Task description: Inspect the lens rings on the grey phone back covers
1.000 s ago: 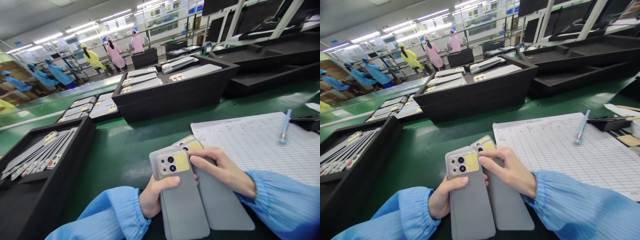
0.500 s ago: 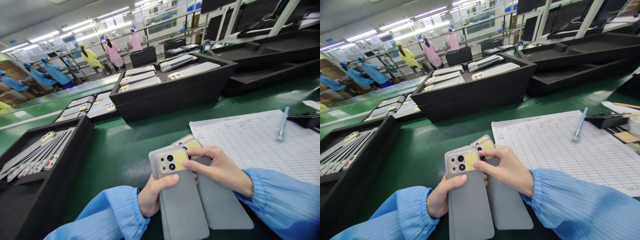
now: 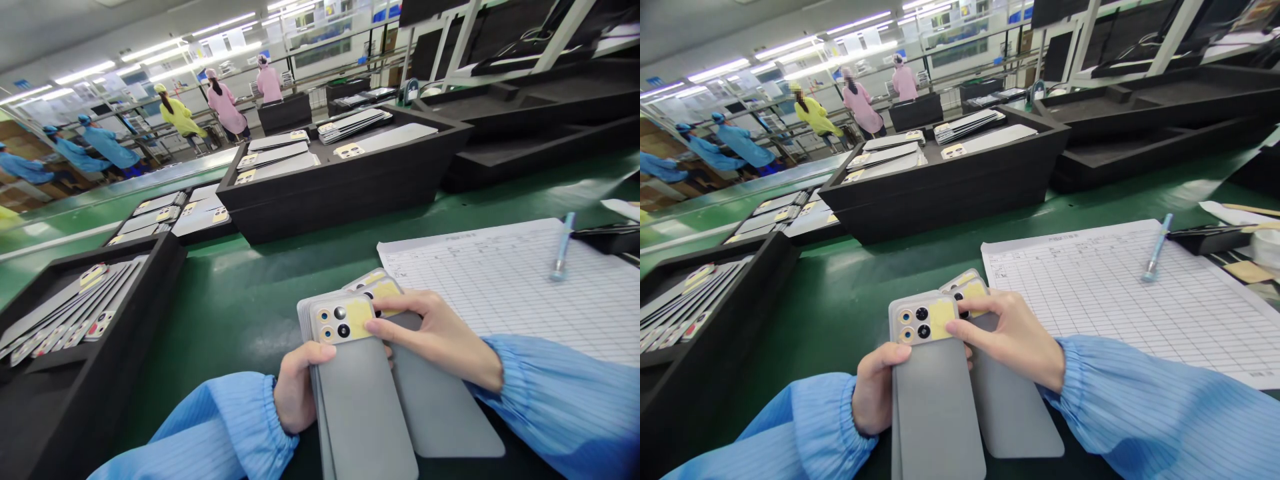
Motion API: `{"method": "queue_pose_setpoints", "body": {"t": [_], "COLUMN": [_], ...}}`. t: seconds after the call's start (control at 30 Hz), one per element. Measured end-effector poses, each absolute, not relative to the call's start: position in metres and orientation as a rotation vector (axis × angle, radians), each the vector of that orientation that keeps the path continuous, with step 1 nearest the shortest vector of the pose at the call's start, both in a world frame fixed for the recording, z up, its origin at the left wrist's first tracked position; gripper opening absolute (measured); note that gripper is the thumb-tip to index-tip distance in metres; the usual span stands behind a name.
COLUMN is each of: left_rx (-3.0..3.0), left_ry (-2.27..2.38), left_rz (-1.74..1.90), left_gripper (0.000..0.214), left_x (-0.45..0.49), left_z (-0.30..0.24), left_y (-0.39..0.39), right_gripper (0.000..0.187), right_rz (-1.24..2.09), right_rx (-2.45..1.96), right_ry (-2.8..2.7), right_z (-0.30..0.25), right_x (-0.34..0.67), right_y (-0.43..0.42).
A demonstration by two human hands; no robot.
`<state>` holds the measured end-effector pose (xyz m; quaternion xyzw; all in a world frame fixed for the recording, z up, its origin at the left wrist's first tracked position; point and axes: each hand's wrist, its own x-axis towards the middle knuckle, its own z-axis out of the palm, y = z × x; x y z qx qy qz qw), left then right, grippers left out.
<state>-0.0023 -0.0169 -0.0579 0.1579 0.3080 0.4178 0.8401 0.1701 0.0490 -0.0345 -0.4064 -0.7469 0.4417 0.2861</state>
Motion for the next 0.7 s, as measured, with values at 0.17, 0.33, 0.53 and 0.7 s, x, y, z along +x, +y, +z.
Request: {"method": "queue_pose_setpoints", "body": {"t": [0.17, 0.33, 0.53, 0.7], "left_rx": [0.254, 0.295, 0.184, 0.293], "left_ry": [0.737, 0.859, 0.896, 0.740], "left_rz": [0.913, 0.945, 0.973, 0.886], "left_gripper": [0.044, 0.045, 0.040, 0.042], "left_x": [-0.001, 0.001, 0.001, -0.001], "left_z": [-0.061, -0.061, -0.060, -0.058], "left_y": [-0.016, -0.017, -0.016, -0.015], "right_gripper": [0.022, 0.023, 0.020, 0.023], "right_rz": [1.235, 1.386, 1.371, 1.358], "right_rx": [-1.119, -1.038, -1.127, -1.162], "right_ry": [-2.011, -2.008, -1.749, -1.421], "right_z": [-0.035, -0.033, -0.032, -0.030], "right_x": [0.170, 0.169, 0.175, 0.186], "right_y": [0.051, 0.052, 0.055, 0.065]}}
